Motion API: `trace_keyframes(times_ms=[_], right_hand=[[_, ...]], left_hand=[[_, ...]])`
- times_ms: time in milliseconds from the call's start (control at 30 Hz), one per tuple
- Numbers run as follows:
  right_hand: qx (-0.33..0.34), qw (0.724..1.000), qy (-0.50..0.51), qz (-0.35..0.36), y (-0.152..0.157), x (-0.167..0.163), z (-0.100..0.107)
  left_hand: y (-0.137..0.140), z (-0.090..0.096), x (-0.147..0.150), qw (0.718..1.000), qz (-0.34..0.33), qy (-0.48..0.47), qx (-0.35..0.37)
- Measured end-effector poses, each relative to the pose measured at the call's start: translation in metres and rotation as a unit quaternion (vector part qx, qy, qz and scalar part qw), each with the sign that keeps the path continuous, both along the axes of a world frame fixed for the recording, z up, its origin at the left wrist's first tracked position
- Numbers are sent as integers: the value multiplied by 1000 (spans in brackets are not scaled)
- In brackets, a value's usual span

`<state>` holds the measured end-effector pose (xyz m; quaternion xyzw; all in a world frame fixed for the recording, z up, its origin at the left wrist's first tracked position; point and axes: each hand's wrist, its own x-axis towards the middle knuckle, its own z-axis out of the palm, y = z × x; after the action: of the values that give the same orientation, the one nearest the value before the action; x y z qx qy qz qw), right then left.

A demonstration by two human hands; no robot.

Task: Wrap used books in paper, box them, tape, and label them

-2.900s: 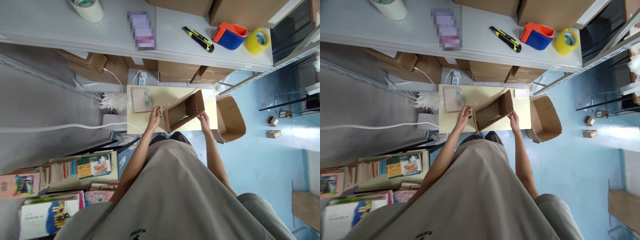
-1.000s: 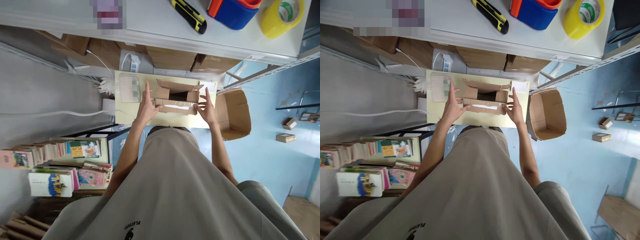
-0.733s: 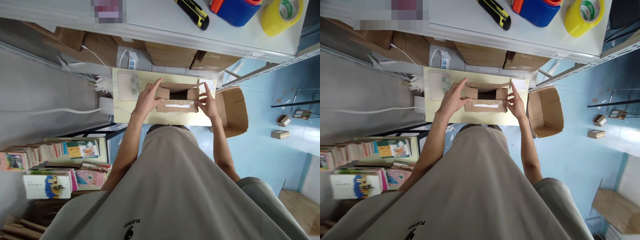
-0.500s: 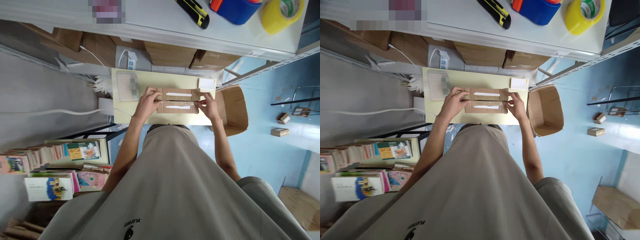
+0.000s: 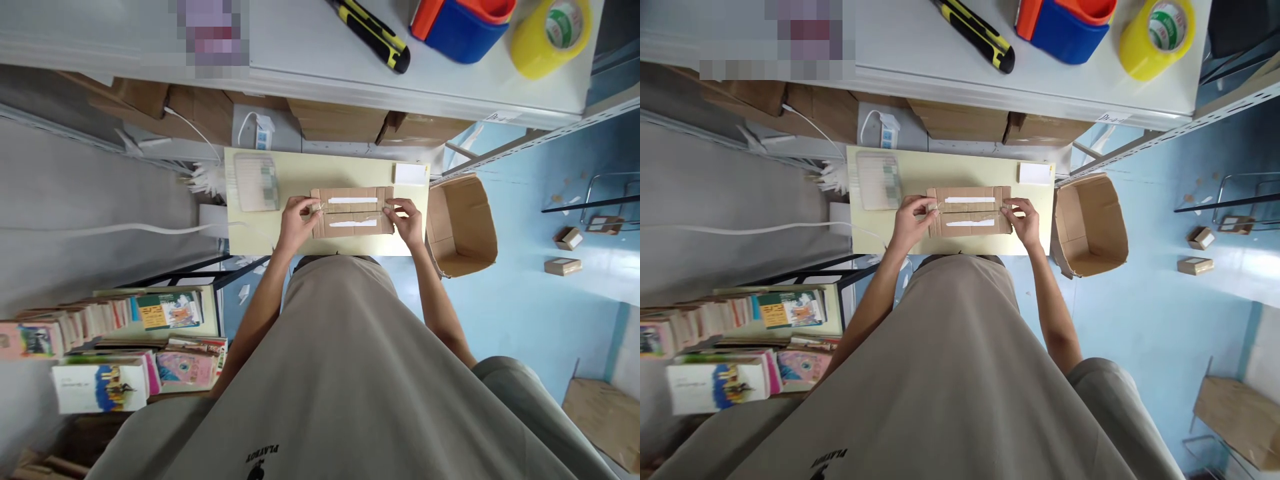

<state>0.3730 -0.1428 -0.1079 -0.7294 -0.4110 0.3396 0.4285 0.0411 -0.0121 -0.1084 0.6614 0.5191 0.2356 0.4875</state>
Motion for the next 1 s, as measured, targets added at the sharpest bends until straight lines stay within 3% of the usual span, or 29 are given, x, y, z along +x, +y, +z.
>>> trace_keyframes(times_ms=[167, 300, 400, 500, 600, 667, 733, 833, 1000], right_hand=[[-20, 1000, 4, 19, -3, -3, 13], [-10, 998, -35, 45, -2, 2, 37], [57, 988, -134, 49, 25, 25, 77], [126, 961, -242, 51, 79, 59, 135], [108, 927, -354, 60, 142, 89, 190], [56, 908, -408, 70, 178, 103, 213], [-11, 894, -441, 77, 206, 110, 220], [-92, 876, -464, 90, 235, 115, 208], [-103, 854, -501, 94, 254, 126, 175]], left_hand=[[2, 15, 0, 1000, -13, 24, -10], [5, 44, 9, 997, -19, 42, 56], [22, 77, 38, 990, -30, -1, 139], [53, 115, 88, 972, -40, -50, 225], [84, 149, 141, 951, -50, -82, 293], [99, 164, 169, 941, -56, -96, 320], [106, 173, 187, 935, -60, -105, 332], [107, 174, 199, 934, -61, -110, 333], [92, 157, 199, 945, -74, -113, 299]])
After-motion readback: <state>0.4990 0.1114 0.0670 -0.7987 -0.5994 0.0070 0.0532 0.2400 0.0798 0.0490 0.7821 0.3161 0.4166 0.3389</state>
